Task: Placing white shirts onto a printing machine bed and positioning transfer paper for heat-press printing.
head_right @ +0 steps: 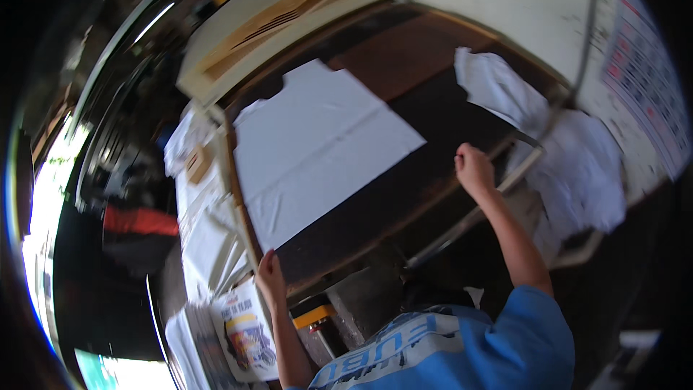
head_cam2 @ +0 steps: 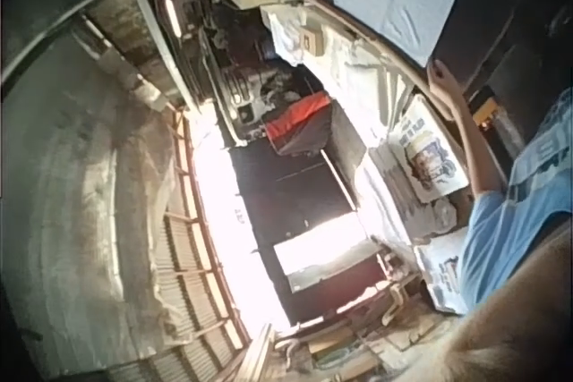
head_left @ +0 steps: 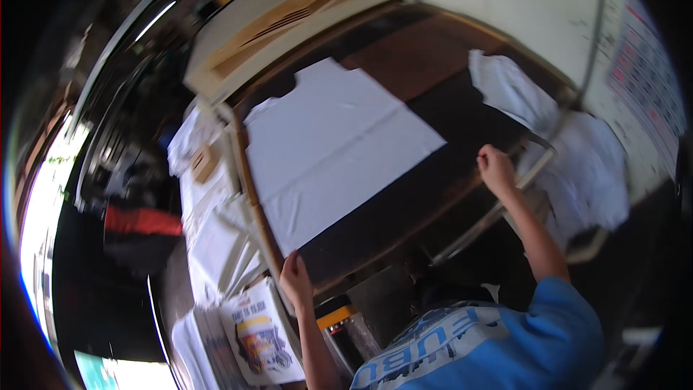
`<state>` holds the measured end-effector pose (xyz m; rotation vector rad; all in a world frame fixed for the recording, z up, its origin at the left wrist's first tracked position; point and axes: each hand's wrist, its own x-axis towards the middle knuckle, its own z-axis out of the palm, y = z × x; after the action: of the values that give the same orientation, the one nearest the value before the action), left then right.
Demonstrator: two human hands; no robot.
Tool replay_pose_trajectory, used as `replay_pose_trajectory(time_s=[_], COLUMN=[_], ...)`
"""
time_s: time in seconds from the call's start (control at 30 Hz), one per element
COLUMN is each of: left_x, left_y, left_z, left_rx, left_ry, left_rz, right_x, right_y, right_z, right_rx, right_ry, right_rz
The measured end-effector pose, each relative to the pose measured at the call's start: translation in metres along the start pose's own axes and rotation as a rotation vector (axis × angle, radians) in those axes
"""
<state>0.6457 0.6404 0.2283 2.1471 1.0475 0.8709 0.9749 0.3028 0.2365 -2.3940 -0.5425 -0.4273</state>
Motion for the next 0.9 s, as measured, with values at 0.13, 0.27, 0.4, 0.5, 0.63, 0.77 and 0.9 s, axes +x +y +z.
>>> replay_pose_trajectory(time_s=[0.13, 0.27, 0.4, 0.5, 0.63, 0.77, 0.9], left_x=[-0.051, -0.110, -0.142, -0.147, -0.149, -0.146, -0.150], left_y=[0.028, 0.094, 0.147, 0.209, 0.299, 0.377, 0.403], left_z=[0.023, 0.056, 0.105, 0.159, 0.271, 0.376, 0.470], left_rx=[-0.156, -0.364, -0.400, -0.435, -0.615, -0.770, -0.896], left_ry=[-0.224, -0.422, -0.647, -0.733, -1.009, -1.160, -1.064], left_rz=[-0.061, -0.182, -0.161, -0.125, -0.169, -0.638, -0.918], right_x=[-0.044, -0.056, -0.036, -0.011, 0.032, 0.068, 0.082], right_y=[0.030, 0.083, 0.144, 0.196, 0.267, 0.284, 0.302], right_z=[-0.032, -0.058, -0.078, -0.089, -0.100, -0.088, -0.059], right_rx=[0.006, -0.049, -0.088, -0.073, 0.021, 0.110, 0.049], right_ry=[0.050, 0.080, 0.153, 0.203, 0.140, -0.037, -0.125], right_rz=[0.095, 0.166, 0.210, 0.260, 0.334, 0.337, 0.223])
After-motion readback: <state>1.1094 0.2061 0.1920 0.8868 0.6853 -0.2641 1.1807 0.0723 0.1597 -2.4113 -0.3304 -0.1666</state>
